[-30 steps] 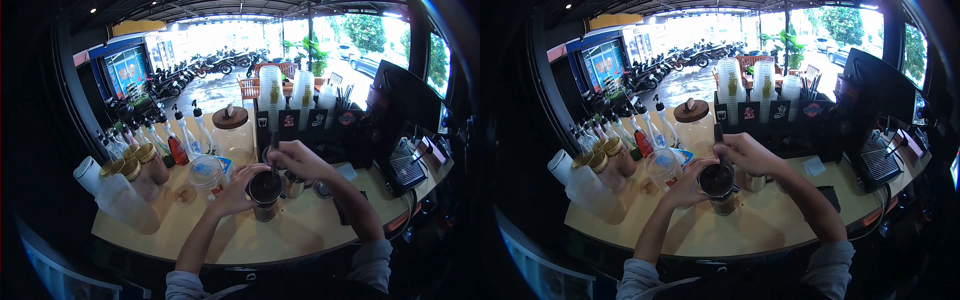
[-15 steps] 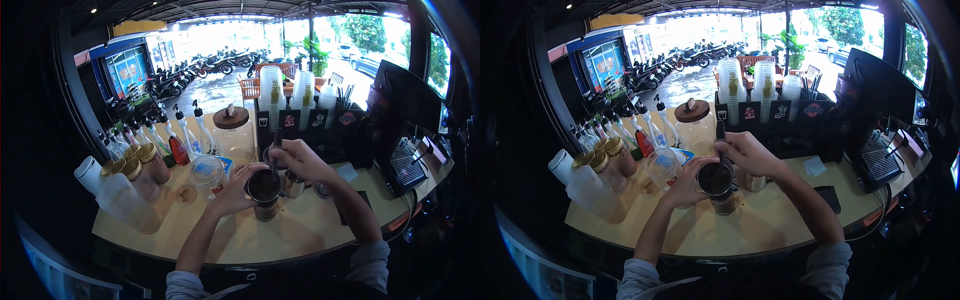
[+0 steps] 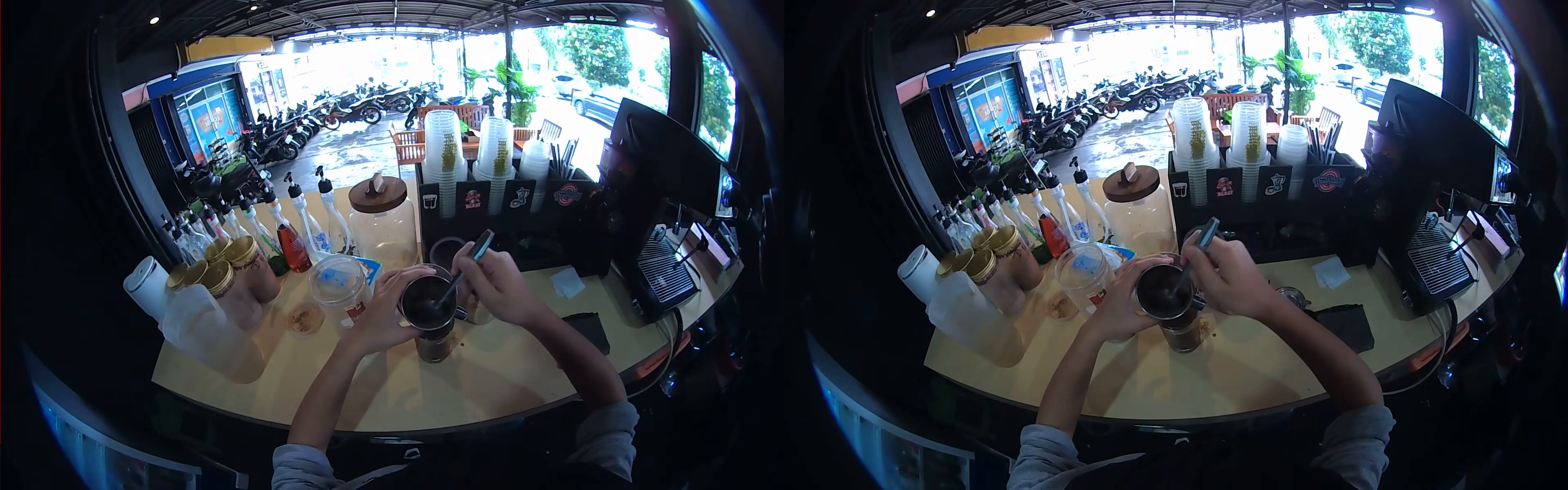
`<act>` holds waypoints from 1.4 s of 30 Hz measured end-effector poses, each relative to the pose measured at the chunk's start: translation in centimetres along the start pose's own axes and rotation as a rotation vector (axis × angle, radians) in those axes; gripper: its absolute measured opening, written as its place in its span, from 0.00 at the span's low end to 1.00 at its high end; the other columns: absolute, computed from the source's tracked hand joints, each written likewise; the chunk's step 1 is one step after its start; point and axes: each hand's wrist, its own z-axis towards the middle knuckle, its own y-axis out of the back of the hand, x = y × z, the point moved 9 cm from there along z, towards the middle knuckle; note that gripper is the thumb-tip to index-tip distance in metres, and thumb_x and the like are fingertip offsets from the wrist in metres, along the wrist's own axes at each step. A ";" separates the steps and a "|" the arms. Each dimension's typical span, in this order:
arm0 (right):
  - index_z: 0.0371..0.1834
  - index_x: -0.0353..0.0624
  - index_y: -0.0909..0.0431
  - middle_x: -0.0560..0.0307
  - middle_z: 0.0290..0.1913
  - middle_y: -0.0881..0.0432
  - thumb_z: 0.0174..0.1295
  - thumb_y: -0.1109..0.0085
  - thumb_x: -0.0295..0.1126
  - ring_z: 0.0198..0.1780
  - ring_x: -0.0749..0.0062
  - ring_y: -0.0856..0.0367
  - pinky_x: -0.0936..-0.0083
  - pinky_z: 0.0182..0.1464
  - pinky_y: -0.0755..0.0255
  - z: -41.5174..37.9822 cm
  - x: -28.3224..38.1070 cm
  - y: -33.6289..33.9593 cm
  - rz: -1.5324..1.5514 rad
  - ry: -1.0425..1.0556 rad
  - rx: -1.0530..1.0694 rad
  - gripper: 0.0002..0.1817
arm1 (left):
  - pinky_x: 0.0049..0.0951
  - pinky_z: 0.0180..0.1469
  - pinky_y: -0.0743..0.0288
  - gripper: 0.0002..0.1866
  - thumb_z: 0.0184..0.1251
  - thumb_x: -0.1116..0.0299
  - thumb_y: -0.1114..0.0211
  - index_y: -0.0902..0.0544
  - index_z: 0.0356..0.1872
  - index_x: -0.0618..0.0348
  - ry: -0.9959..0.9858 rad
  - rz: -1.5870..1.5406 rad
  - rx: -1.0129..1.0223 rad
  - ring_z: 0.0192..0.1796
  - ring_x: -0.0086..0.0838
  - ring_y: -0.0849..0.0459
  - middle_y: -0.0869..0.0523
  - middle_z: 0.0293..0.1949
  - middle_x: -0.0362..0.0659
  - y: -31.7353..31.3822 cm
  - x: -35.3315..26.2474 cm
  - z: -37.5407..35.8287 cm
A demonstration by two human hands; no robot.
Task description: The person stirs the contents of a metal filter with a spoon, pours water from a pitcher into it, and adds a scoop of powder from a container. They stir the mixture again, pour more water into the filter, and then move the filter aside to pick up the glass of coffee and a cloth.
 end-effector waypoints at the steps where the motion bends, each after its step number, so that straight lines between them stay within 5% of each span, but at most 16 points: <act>1: 0.36 0.36 0.26 0.60 0.23 0.23 0.74 0.56 0.29 0.25 0.83 0.25 0.81 0.29 0.30 0.0 -0.2 -0.1 0.001 -0.001 0.000 0.11 | 0.43 0.75 0.50 0.45 0.39 0.66 0.20 0.32 0.65 0.45 -0.004 0.003 0.006 0.70 0.39 0.31 0.25 0.65 0.41 -0.1 0.0 0.0; 5: 0.37 0.35 0.27 0.60 0.23 0.23 0.73 0.56 0.30 0.25 0.83 0.25 0.80 0.29 0.30 -0.3 0.1 -0.1 0.115 0.117 -0.008 0.11 | 0.44 0.75 0.50 0.45 0.40 0.65 0.20 0.32 0.65 0.45 0.014 0.027 0.021 0.70 0.38 0.31 0.25 0.64 0.41 -0.2 -0.2 0.2; 9: 0.38 0.35 0.25 0.60 0.24 0.21 0.73 0.54 0.29 0.27 0.83 0.23 0.81 0.32 0.29 0.3 -1.4 0.6 0.012 -0.010 0.067 0.10 | 0.44 0.75 0.49 0.46 0.39 0.65 0.20 0.33 0.66 0.44 0.002 0.040 0.044 0.69 0.39 0.31 0.25 0.64 0.41 -0.4 0.0 0.3; 15: 0.37 0.35 0.24 0.65 0.27 0.24 0.74 0.53 0.33 0.27 0.87 0.27 0.85 0.30 0.33 1.4 -1.5 -0.2 0.013 -0.002 0.349 0.12 | 0.45 0.74 0.48 0.46 0.39 0.62 0.19 0.32 0.65 0.46 -0.028 0.023 0.121 0.67 0.40 0.29 0.25 0.63 0.41 -1.1 -0.6 0.5; 19: 0.37 0.36 0.23 0.65 0.26 0.25 0.74 0.52 0.33 0.27 0.88 0.29 0.85 0.29 0.35 2.3 -1.5 0.2 -0.071 -0.060 0.299 0.12 | 0.45 0.74 0.48 0.46 0.38 0.62 0.19 0.32 0.65 0.47 -0.028 0.036 0.120 0.66 0.40 0.27 0.24 0.62 0.42 -1.3 -0.8 0.3; 23: 0.31 0.33 0.22 0.65 0.22 0.23 0.71 0.46 0.35 0.25 0.86 0.29 0.80 0.27 0.33 2.0 -0.5 -0.9 -0.051 0.116 0.279 0.15 | 0.46 0.74 0.49 0.46 0.39 0.62 0.19 0.32 0.65 0.46 0.010 -0.016 0.088 0.66 0.39 0.26 0.24 0.62 0.42 -1.0 -0.4 -0.1; 27: 0.31 0.33 0.22 0.62 0.22 0.22 0.71 0.45 0.35 0.25 0.85 0.27 0.79 0.28 0.32 2.3 -1.0 0.1 0.004 -0.033 0.202 0.15 | 0.44 0.74 0.48 0.45 0.40 0.62 0.20 0.32 0.65 0.46 -0.005 -0.008 0.098 0.66 0.39 0.27 0.24 0.62 0.42 -1.0 -0.3 -0.4; 31: 0.32 0.34 0.22 0.65 0.21 0.25 0.72 0.48 0.35 0.25 0.88 0.29 0.79 0.27 0.32 1.8 1.0 -1.0 -0.104 0.125 0.252 0.15 | 0.42 0.73 0.45 0.44 0.40 0.63 0.20 0.31 0.65 0.47 0.036 -0.042 0.080 0.68 0.40 0.29 0.24 0.62 0.42 -0.8 -0.1 -0.6; 33: 0.34 0.34 0.22 0.65 0.21 0.24 0.73 0.49 0.35 0.24 0.86 0.27 0.78 0.28 0.31 1.5 -0.5 0.2 0.047 -0.180 0.144 0.15 | 0.42 0.73 0.44 0.44 0.40 0.63 0.20 0.31 0.64 0.48 0.043 -0.073 0.068 0.68 0.40 0.30 0.25 0.63 0.42 -0.8 0.1 -0.7; 37: 0.36 0.35 0.22 0.62 0.23 0.21 0.73 0.49 0.35 0.25 0.86 0.24 0.82 0.26 0.31 1.1 0.0 -1.4 0.015 0.105 0.172 0.14 | 0.42 0.72 0.42 0.43 0.40 0.64 0.20 0.31 0.64 0.50 0.061 -0.181 0.006 0.68 0.40 0.30 0.25 0.63 0.42 -0.8 0.8 -1.3; 38: 0.37 0.36 0.23 0.65 0.24 0.23 0.75 0.54 0.33 0.27 0.86 0.26 0.85 0.30 0.33 0.7 0.1 -1.4 -0.013 0.088 0.179 0.14 | 0.42 0.72 0.42 0.44 0.40 0.65 0.20 0.31 0.64 0.51 0.076 -0.206 -0.007 0.69 0.40 0.30 0.24 0.63 0.42 -0.9 1.1 -1.4; 42: 0.38 0.35 0.22 0.60 0.23 0.20 0.73 0.51 0.31 0.24 0.84 0.23 0.81 0.26 0.30 0.2 -0.2 -0.6 0.013 0.060 0.055 0.11 | 0.41 0.72 0.41 0.44 0.39 0.66 0.19 0.31 0.64 0.52 0.036 -0.242 -0.087 0.68 0.40 0.30 0.24 0.62 0.42 -1.3 1.9 -2.0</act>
